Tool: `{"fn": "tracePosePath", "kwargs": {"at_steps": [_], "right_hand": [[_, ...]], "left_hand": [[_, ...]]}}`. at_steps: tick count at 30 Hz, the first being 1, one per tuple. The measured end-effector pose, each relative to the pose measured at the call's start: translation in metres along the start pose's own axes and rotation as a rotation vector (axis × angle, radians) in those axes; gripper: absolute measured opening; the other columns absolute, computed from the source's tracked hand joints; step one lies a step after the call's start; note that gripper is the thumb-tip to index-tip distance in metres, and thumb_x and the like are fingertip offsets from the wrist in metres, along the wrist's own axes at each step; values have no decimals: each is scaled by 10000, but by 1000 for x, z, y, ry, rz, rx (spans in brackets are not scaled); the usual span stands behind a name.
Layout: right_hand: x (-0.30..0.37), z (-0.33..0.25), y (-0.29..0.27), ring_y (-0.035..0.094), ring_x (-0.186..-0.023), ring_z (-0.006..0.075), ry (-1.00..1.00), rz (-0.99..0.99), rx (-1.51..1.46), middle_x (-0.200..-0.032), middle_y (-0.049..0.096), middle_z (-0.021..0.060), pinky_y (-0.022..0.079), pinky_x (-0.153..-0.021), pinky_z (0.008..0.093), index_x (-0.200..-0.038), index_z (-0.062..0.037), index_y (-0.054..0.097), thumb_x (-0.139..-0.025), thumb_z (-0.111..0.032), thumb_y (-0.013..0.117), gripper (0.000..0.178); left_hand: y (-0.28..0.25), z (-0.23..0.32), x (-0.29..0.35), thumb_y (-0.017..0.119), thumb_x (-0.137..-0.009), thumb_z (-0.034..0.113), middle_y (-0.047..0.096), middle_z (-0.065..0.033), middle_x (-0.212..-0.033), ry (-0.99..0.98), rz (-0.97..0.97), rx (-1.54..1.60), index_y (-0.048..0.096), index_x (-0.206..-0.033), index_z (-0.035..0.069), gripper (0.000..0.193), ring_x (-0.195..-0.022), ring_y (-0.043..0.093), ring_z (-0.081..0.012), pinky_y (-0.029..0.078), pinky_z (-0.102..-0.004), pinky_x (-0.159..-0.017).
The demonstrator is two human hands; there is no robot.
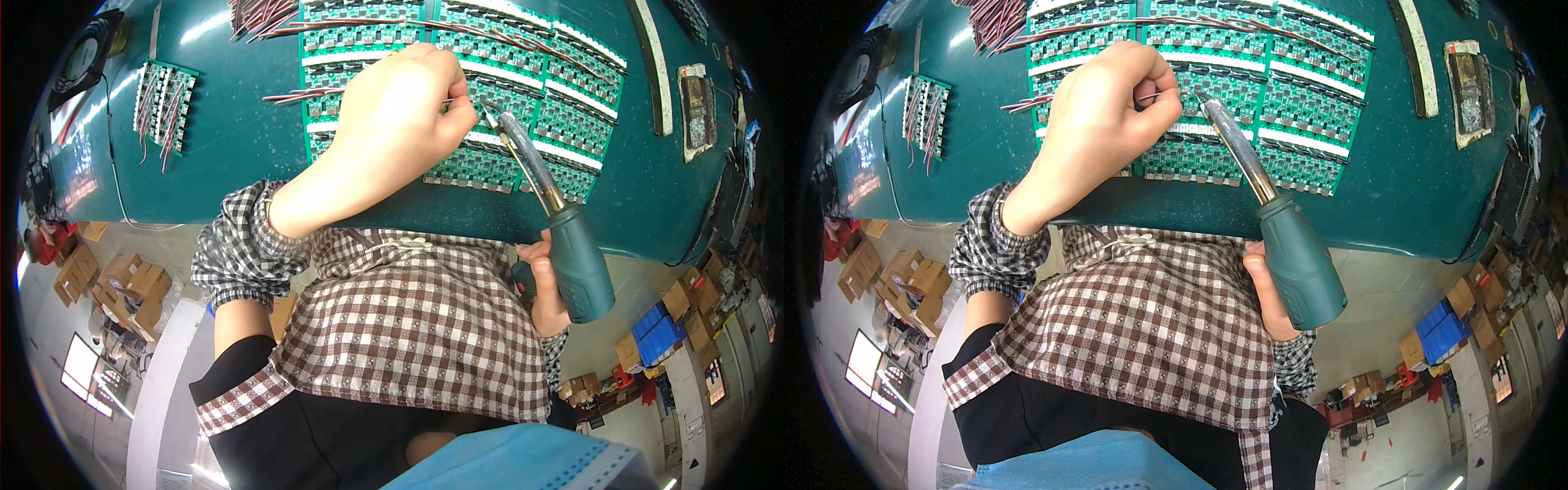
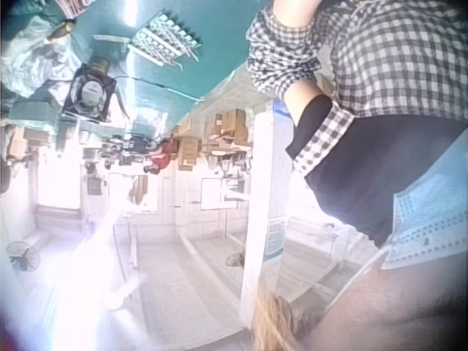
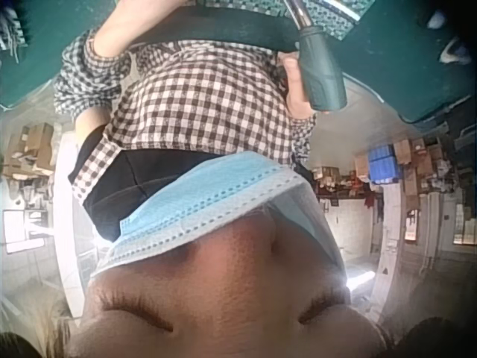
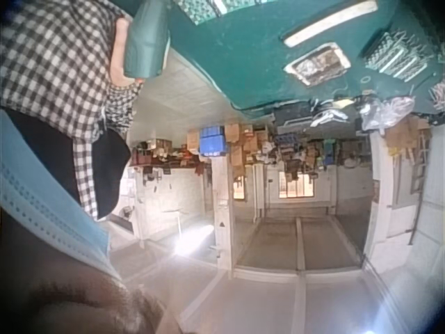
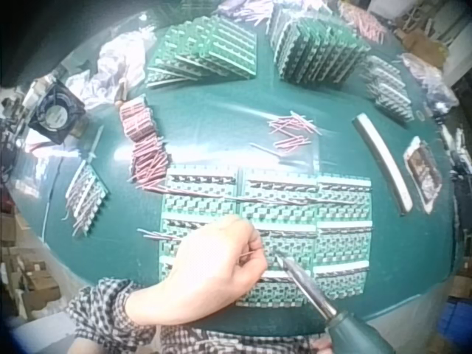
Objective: Soldering wires onto small circuit boards on an assembly line.
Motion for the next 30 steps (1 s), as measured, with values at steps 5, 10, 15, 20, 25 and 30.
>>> {"fn": "tracePosePath", "kwargs": {"at_steps": [5,10,15,20,25,30], "right_hand": [[-1,-7,1,654,-874,256,56,8,16,-947,629,162,568,-790,397,-1198,109,500,-910,-82,597,359],[0,-6,1,658,-880,258,19,1,-1,-951,638,155,564,-799,386,-1198,107,501,-915,-87,592,355],[-1,-6,2,636,-859,240,13,-41,12,-923,615,141,564,-799,394,-1194,111,498,-914,-90,594,357],[-1,-6,2,617,-848,232,30,-27,26,-908,595,135,561,-801,403,-1190,112,497,-910,-94,602,364],[0,-3,3,613,-842,227,24,-19,-5,-911,592,133,560,-803,406,-1188,112,499,-902,-92,612,369],[0,-4,4,611,-841,223,33,-14,-34,-907,591,132,560,-799,406,-1182,111,503,-898,-82,615,361]], "left_hand": [[-1,0,1,647,-739,72,550,-61,-693,4,7,-6,596,-744,49,56,-622,566,-211,466,-328,-583],[-1,0,1,654,-743,76,562,-60,-698,5,-1,-10,606,-751,49,55,-630,574,-206,471,-327,-588],[0,-1,1,665,-744,83,566,-60,-700,-2,-3,-14,612,-752,50,63,-629,579,-199,476,-322,-593],[0,0,1,667,-741,85,566,-59,-699,-7,-6,-13,613,-749,51,64,-625,579,-199,476,-321,-592],[0,-1,1,667,-740,88,565,-57,-700,-20,-12,-22,613,-748,52,65,-622,576,-200,476,-322,-590],[-1,0,1,665,-738,86,562,-60,-699,-10,-1,-12,611,-748,53,64,-613,571,-202,474,-321,-581]]}}
Point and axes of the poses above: each hand's wrist, its own x-axis away from the middle knuckle, its own y-axis out of the palm, z = x × y, the point moved 5 cm from there along -x, towards the middle knuckle
